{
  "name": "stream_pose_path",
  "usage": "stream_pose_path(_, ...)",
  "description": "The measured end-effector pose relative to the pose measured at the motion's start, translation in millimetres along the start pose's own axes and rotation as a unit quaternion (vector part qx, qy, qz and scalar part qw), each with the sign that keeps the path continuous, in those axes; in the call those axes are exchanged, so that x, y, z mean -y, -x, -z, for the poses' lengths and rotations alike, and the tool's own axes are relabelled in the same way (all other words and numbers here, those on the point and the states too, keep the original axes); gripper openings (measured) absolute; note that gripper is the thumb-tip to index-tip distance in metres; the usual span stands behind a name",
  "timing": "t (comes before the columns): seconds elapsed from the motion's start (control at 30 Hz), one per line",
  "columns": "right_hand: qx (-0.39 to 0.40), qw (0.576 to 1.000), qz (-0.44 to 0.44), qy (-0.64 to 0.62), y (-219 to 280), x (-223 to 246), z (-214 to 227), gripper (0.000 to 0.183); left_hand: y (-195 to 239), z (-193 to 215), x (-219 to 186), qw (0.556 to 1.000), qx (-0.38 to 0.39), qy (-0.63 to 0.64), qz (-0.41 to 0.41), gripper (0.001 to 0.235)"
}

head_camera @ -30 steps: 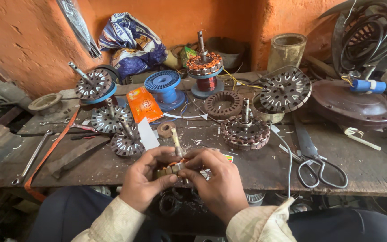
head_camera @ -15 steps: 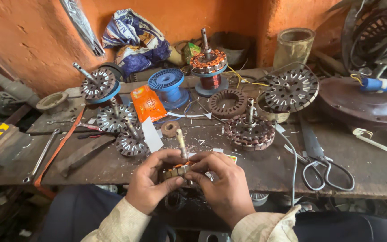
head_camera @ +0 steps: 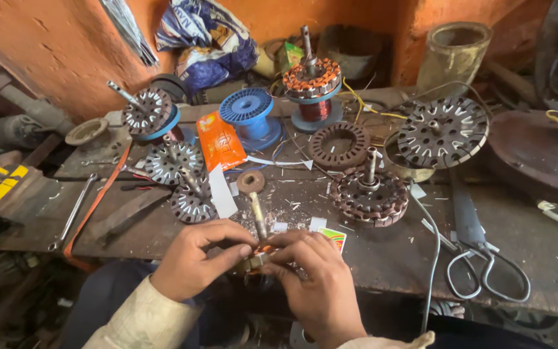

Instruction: The person wraps small white insulating strips around the copper windings of a motor armature. They use scissors to cut the strips to length and tuck them into the slots between the windings. The work is performed one armature at a time on a cluttered workbench.

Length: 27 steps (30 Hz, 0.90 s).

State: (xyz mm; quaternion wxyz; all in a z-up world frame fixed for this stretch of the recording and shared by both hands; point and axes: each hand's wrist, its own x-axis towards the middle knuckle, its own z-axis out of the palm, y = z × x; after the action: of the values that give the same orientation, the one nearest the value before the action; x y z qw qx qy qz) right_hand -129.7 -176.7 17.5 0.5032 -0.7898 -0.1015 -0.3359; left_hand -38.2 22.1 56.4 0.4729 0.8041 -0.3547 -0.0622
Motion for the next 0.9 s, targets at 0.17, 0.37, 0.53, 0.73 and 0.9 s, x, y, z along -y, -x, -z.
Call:
stream_pose_path(0.17,0.005,1.0,-0.01,-0.019,0,-4,-2,0.017,-7,8,-4,0.998,0.029,-0.06,-0.007,0.014)
stream_pose_path(0.37,0.004,1.0,0.005,-0.012,-2,-8,-4,0.018,-12,9,-4,0.997,0.036,-0.062,0.029,0.013)
stream_pose_path(0.53,-0.006,1.0,0.014,-0.006,0,-7,-6,0.016,-11,2,-1,0.992,0.022,-0.03,0.125,0.005)
stream_pose_path(0.73,-0.026,0.999,-0.047,-0.001,-13,-7,-13,0.012,-20,-1,5,0.976,-0.001,0.066,0.206,0.012)
stream_pose_path(0.9,-0.029,0.989,0.038,0.139,-26,-14,-8,0.035,-26,-17,7,0.998,-0.051,0.018,-0.009,0.036)
